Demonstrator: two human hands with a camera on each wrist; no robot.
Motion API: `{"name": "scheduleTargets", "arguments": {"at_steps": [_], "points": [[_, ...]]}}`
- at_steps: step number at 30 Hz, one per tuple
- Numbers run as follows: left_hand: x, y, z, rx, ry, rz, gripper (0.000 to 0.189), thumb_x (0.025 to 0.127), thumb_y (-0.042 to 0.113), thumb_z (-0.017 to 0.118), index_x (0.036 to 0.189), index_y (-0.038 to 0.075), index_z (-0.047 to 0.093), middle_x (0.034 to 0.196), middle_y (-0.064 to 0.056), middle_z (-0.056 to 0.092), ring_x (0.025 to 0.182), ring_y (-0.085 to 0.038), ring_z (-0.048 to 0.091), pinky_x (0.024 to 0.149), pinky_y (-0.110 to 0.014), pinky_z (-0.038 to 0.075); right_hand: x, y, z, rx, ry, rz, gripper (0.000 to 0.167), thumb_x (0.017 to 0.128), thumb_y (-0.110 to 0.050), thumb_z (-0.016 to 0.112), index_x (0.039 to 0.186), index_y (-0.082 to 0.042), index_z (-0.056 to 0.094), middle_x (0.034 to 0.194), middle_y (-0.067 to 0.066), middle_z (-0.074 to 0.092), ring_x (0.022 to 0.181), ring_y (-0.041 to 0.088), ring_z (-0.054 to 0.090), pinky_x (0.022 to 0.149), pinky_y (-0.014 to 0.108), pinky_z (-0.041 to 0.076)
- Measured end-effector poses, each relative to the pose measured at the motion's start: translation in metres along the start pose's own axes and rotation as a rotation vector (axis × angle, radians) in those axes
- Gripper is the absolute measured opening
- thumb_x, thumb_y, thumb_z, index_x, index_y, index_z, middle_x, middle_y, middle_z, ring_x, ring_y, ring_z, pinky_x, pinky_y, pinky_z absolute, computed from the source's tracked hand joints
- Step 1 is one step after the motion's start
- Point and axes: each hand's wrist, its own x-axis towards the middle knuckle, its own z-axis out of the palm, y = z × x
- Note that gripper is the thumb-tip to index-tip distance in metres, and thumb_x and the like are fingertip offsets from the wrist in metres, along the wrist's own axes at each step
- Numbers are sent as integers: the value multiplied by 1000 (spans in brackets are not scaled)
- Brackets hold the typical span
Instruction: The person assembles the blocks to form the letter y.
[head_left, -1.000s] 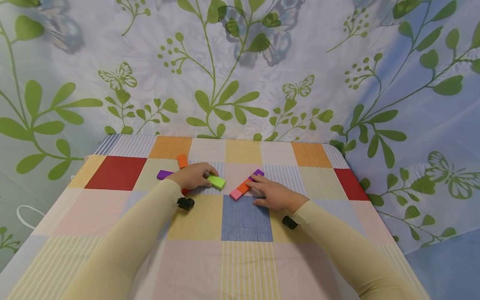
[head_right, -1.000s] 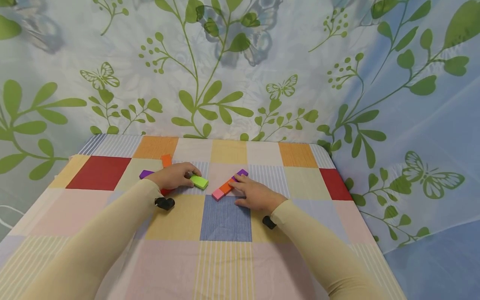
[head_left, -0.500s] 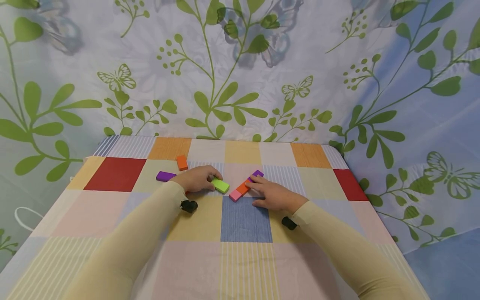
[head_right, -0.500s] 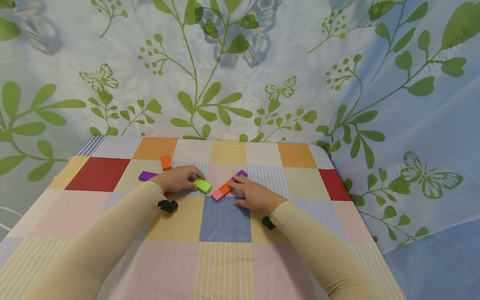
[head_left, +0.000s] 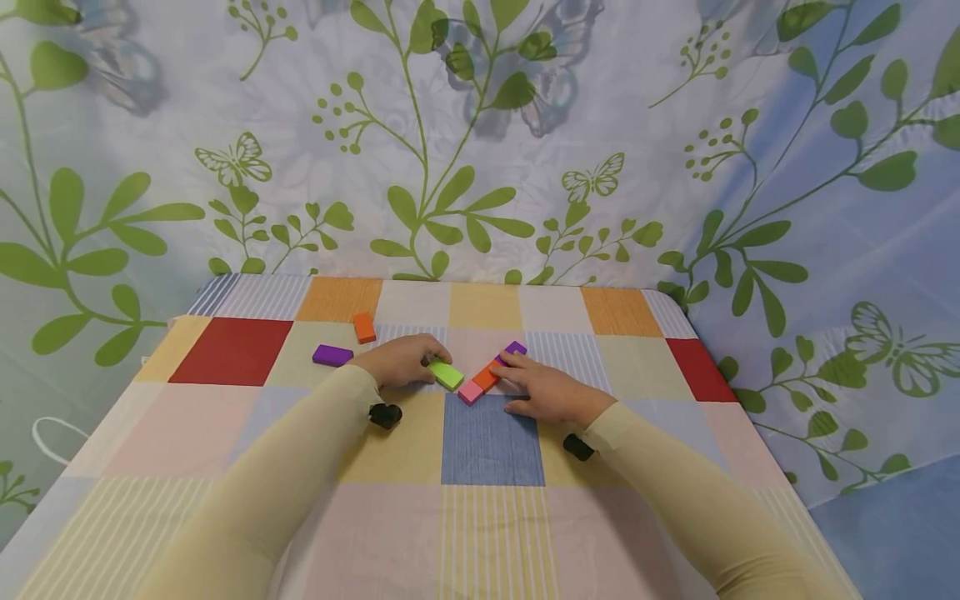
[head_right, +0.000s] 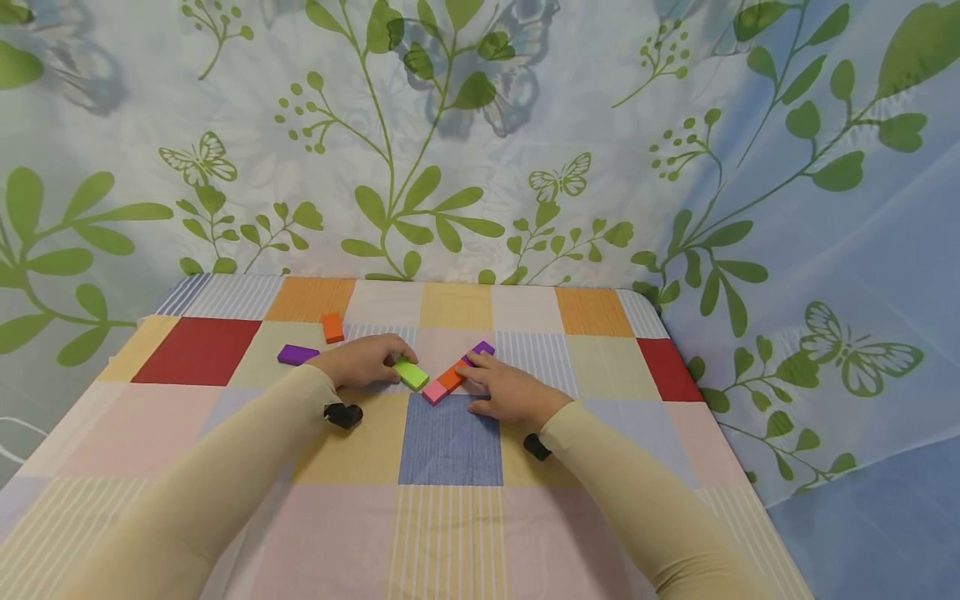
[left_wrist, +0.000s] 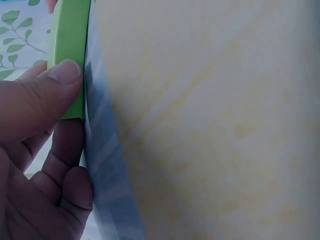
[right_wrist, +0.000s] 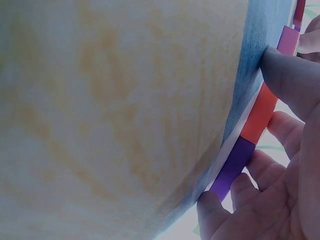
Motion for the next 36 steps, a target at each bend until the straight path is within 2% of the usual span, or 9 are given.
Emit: {"name": "scheduleTargets", "arguments": {"at_steps": [5, 19, 36], "points": [[1, 2, 1, 32, 1, 22, 36, 99, 10, 71, 134, 16, 71, 144, -8, 62, 122, -26, 60, 116, -47, 48, -1, 0, 0, -9, 8, -15, 77, 99, -34, 74, 165, -18, 37, 176, 11, 23, 161, 35, 26, 127, 53, 31], [3, 6, 3, 83, 14, 73, 35, 101, 9, 69, 136, 16, 71, 145, -9, 61, 128, -27, 60, 118, -47, 46, 0, 0, 0, -2, 5, -4, 77, 99, -36, 73, 165, -20, 37, 176, 8, 22, 162, 33, 26, 128, 51, 31], [2, 11, 6, 71, 23, 62, 38, 102, 9, 67, 140, 16, 68, 149, -9, 60, 128, -28, 60, 118, -48, 46, -1, 0, 2, -2, 12, -6, 77, 99, -35, 74, 165, -20, 38, 176, 9, 23, 161, 34, 28, 127, 52, 32]]}}
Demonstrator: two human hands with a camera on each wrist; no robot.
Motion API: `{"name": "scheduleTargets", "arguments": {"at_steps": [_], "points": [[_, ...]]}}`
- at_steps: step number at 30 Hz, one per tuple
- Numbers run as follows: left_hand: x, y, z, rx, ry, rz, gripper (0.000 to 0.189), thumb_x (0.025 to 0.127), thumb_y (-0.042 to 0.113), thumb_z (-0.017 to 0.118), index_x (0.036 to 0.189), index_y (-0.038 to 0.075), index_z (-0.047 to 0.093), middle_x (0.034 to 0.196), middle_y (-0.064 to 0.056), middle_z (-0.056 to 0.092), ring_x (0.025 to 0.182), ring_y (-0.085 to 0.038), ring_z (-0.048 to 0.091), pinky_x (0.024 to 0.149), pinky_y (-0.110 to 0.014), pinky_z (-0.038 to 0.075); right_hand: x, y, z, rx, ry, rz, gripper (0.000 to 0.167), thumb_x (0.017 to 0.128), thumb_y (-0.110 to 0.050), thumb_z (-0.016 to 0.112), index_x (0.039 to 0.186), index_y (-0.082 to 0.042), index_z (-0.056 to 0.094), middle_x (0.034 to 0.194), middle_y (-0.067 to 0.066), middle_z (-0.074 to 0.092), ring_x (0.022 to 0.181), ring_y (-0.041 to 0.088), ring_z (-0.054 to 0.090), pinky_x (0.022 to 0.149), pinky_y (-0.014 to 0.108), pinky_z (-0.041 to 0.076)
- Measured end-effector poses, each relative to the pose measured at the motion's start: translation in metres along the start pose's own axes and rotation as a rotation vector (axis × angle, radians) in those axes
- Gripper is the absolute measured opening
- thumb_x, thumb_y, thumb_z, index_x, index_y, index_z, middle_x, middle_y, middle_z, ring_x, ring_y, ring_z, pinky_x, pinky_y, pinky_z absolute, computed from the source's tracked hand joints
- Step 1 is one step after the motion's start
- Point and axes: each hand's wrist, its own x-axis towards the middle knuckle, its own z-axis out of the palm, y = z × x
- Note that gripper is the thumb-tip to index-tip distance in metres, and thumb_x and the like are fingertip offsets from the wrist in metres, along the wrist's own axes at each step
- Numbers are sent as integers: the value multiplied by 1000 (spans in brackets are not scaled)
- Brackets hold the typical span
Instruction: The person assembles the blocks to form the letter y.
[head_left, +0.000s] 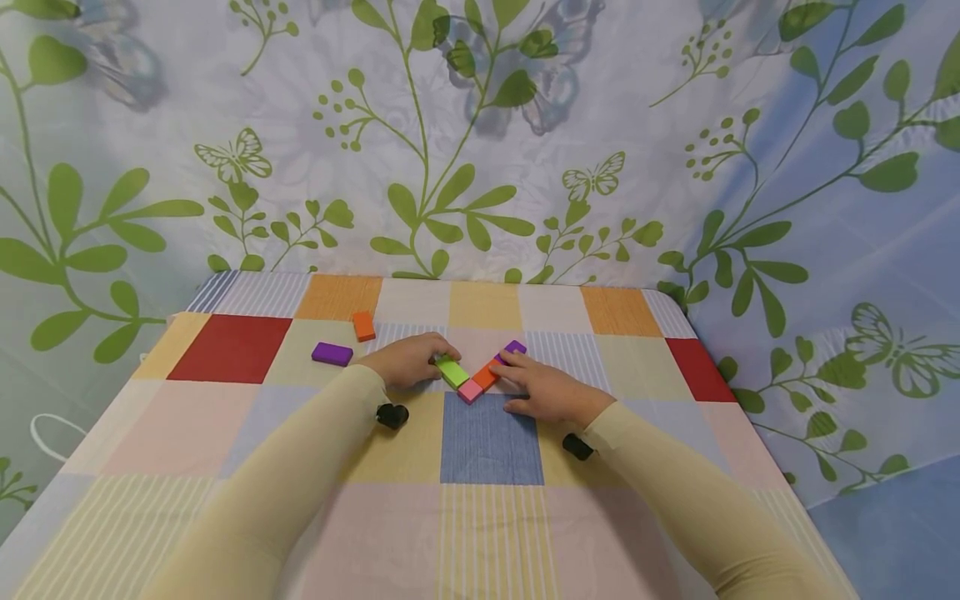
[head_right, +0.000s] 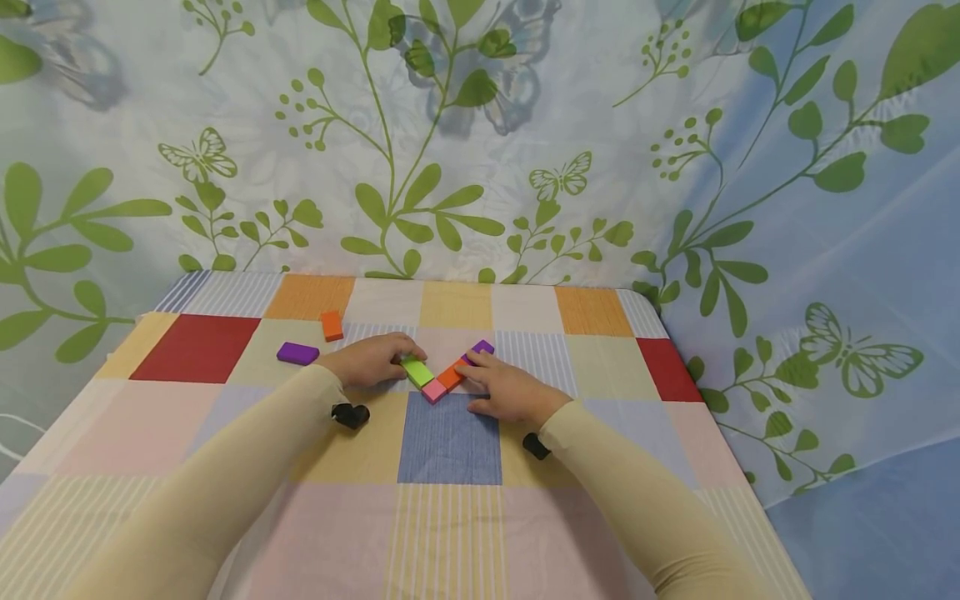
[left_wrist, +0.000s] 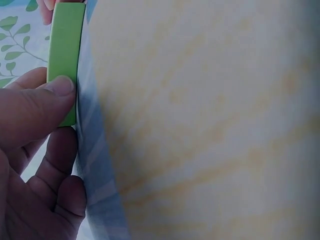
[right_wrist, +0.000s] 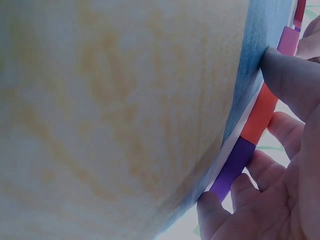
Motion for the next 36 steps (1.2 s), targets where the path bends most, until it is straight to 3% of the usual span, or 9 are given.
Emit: {"name": "scheduleTargets", "arguments": {"at_steps": [36], "points": [[3, -3, 2, -33, -1, -18, 39, 103, 10, 66, 141, 19, 67, 150, -9, 59, 133, -28, 57, 121, -50, 43, 1, 2, 0, -22, 3, -16, 78, 99, -37, 74, 165, -20, 36, 176, 11, 23, 161, 35, 28, 127, 52, 32]]}}
